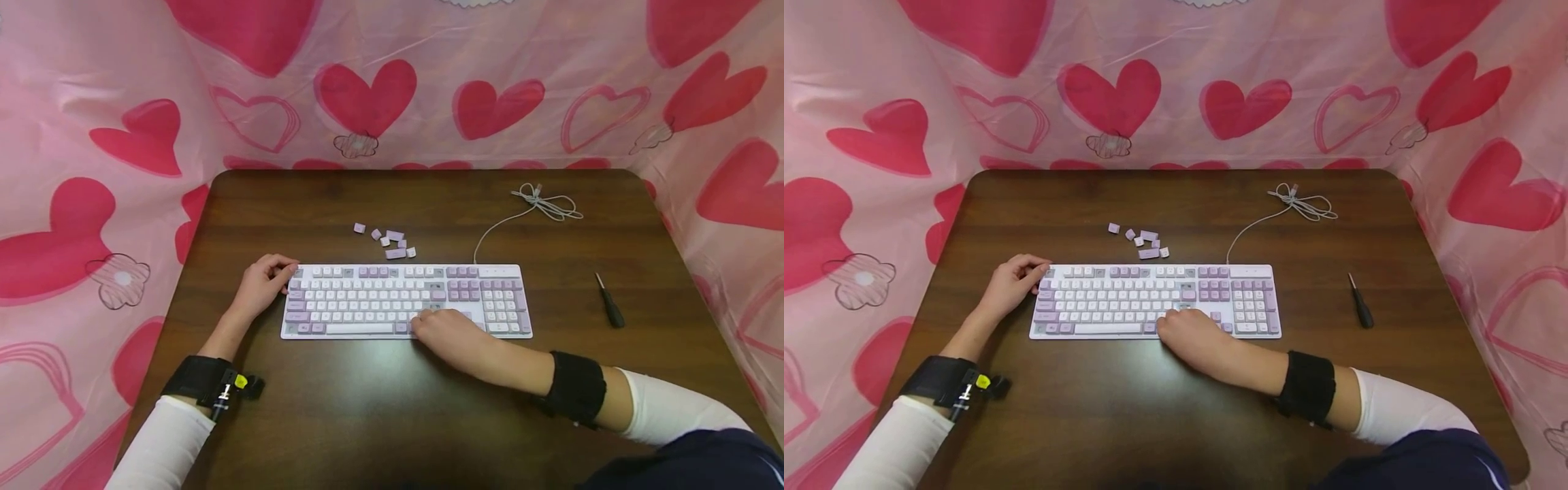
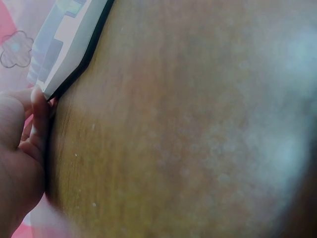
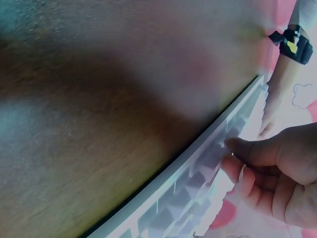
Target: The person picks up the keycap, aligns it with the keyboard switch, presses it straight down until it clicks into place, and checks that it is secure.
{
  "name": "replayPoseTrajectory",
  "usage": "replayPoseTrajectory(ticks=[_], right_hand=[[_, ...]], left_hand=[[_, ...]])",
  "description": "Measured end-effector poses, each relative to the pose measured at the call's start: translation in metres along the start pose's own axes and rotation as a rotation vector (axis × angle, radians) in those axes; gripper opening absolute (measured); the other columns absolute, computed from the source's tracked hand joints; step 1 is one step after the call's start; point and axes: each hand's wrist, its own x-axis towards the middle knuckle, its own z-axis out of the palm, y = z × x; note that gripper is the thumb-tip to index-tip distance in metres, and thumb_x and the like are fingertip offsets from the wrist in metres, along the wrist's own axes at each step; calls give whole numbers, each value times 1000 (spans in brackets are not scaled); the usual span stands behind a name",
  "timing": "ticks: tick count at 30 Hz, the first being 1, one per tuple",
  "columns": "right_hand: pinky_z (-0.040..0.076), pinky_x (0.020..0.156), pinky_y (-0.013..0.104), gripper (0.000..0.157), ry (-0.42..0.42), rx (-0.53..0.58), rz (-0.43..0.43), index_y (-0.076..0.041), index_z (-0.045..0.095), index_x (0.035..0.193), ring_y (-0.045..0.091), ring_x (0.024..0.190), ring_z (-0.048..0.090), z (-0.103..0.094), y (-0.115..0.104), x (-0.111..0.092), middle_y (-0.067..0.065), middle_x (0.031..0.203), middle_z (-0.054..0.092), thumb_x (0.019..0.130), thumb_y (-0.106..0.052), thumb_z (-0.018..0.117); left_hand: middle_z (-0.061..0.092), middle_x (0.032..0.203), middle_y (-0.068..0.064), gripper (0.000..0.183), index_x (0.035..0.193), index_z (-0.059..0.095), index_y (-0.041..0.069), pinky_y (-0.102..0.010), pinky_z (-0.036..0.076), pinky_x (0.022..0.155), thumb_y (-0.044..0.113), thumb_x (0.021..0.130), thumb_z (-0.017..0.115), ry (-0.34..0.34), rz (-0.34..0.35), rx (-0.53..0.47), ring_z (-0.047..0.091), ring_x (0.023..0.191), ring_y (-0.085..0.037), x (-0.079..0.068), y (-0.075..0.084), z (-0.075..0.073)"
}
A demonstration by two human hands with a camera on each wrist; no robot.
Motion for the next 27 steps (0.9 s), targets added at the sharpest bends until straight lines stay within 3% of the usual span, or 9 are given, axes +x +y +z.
replayPoseTrajectory(ticks=[4, 9, 14, 19, 27], right_hand=[[55, 58, 38, 4, -7, -12, -7, -1, 68, 90, 25, 67, 66, 1, -4, 5, 11, 79, 64, 89, 3, 68], [56, 60, 39, 7, -17, 5, 49, 0, 66, 89, 26, 70, 67, 2, -4, 3, 11, 79, 64, 88, 6, 69], [55, 63, 38, 10, -11, 78, 75, -3, 64, 90, 24, 72, 66, -1, 4, -3, 8, 80, 63, 89, 5, 69], [53, 61, 35, 15, 22, 157, 46, -8, 61, 87, 21, 70, 64, -3, 18, -9, 4, 78, 61, 91, 3, 70], [50, 62, 34, 22, 60, 303, 68, -13, 57, 81, 13, 65, 52, 2, 35, -15, -6, 73, 52, 97, -10, 73]], left_hand=[[58, 105, -13, 27, 121, 72, 3, -20, 46, 64, 24, 104, 66, 5, 0, 2, 60, 68, -14, 1, -2, 0], [58, 108, -14, 28, 122, 72, 3, -20, 47, 64, 24, 104, 66, -10, -18, -5, 60, 73, -18, 1, -2, 1], [58, 107, -14, 26, 121, 72, 3, -20, 48, 63, 22, 104, 66, 2, -7, 2, 60, 74, -20, 2, 0, -2], [59, 105, -13, 25, 120, 73, 3, -20, 47, 62, 21, 104, 67, 13, 18, 7, 60, 73, -19, 4, 0, -1], [58, 104, -13, 26, 120, 73, 3, -20, 46, 63, 22, 104, 67, 15, 7, 8, 59, 71, -18, 2, -1, 1]])
